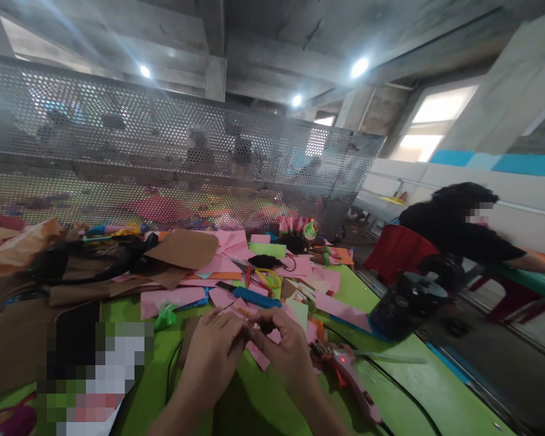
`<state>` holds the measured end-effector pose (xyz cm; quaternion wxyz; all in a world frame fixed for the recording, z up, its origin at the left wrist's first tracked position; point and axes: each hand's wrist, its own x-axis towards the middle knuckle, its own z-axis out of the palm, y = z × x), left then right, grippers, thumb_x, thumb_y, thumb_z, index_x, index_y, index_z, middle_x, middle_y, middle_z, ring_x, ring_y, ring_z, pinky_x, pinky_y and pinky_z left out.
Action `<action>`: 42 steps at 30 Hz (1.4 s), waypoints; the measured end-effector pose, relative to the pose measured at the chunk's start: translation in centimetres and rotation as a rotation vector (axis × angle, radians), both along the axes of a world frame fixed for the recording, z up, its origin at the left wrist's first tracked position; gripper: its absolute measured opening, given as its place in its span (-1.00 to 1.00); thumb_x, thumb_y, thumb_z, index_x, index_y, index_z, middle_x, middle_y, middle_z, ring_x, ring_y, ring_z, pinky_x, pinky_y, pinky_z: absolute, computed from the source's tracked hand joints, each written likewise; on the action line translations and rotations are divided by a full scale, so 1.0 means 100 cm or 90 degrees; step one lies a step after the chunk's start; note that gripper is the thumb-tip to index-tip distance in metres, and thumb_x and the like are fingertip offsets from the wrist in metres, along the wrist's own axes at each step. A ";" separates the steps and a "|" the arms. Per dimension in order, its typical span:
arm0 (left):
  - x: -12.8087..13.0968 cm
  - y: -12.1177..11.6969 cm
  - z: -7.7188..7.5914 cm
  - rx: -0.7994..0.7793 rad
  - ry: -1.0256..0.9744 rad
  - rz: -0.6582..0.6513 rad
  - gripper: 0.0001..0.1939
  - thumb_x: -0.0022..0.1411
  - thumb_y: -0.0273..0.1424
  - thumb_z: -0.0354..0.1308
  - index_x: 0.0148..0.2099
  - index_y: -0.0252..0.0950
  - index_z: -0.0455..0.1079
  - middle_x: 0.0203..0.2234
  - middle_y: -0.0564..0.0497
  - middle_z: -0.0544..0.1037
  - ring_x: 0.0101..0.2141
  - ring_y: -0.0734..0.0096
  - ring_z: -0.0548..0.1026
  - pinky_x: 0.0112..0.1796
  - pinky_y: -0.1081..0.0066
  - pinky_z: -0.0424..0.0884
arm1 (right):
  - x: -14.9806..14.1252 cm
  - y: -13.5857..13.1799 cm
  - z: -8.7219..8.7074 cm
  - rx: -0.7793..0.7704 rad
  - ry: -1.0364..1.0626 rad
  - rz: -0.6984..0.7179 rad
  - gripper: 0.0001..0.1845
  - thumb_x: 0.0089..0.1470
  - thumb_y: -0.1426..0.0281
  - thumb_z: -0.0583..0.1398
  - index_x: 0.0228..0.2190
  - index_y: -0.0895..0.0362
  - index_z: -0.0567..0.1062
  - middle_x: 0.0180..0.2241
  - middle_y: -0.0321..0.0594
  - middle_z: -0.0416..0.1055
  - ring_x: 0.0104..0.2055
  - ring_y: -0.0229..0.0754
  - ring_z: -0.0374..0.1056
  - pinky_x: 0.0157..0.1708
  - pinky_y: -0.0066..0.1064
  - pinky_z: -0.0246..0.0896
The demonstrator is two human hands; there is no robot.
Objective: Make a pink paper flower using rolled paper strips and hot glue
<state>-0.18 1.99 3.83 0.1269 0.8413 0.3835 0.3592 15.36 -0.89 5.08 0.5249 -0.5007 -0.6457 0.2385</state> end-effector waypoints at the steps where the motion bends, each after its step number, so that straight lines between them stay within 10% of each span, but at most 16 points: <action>1: 0.000 0.000 0.000 -0.007 -0.002 -0.004 -0.83 0.25 -0.59 0.05 -0.35 -0.27 0.36 -0.41 0.02 0.56 -0.31 0.24 0.49 -0.09 0.18 0.25 | 0.001 0.001 0.000 0.001 0.001 0.001 -0.93 0.05 0.39 0.27 -0.39 0.14 0.54 -0.43 -0.24 0.44 -0.41 -0.21 0.33 -0.39 -0.44 0.24; 28: 0.007 -0.005 0.004 0.017 0.055 0.045 -0.85 0.21 -0.59 0.07 -0.33 -0.27 0.42 -0.42 -0.02 0.58 -0.33 0.20 0.50 -0.06 0.10 0.23 | -0.001 0.003 -0.007 0.012 -0.116 -0.079 -0.87 -0.09 0.52 0.13 -0.44 0.12 0.47 -0.50 -0.28 0.42 -0.46 -0.21 0.33 -0.45 -0.46 0.21; 42: 0.010 -0.005 0.006 0.038 -0.011 0.068 -0.92 0.25 -0.47 0.11 -0.31 -0.22 0.39 -0.37 0.05 0.59 -0.28 0.28 0.51 -0.04 0.18 0.24 | 0.008 0.015 -0.007 -0.174 0.387 -0.033 -0.89 -0.34 0.50 0.30 -0.59 0.14 0.50 -0.63 -0.37 0.32 -0.56 -0.33 0.20 -0.55 -0.56 0.16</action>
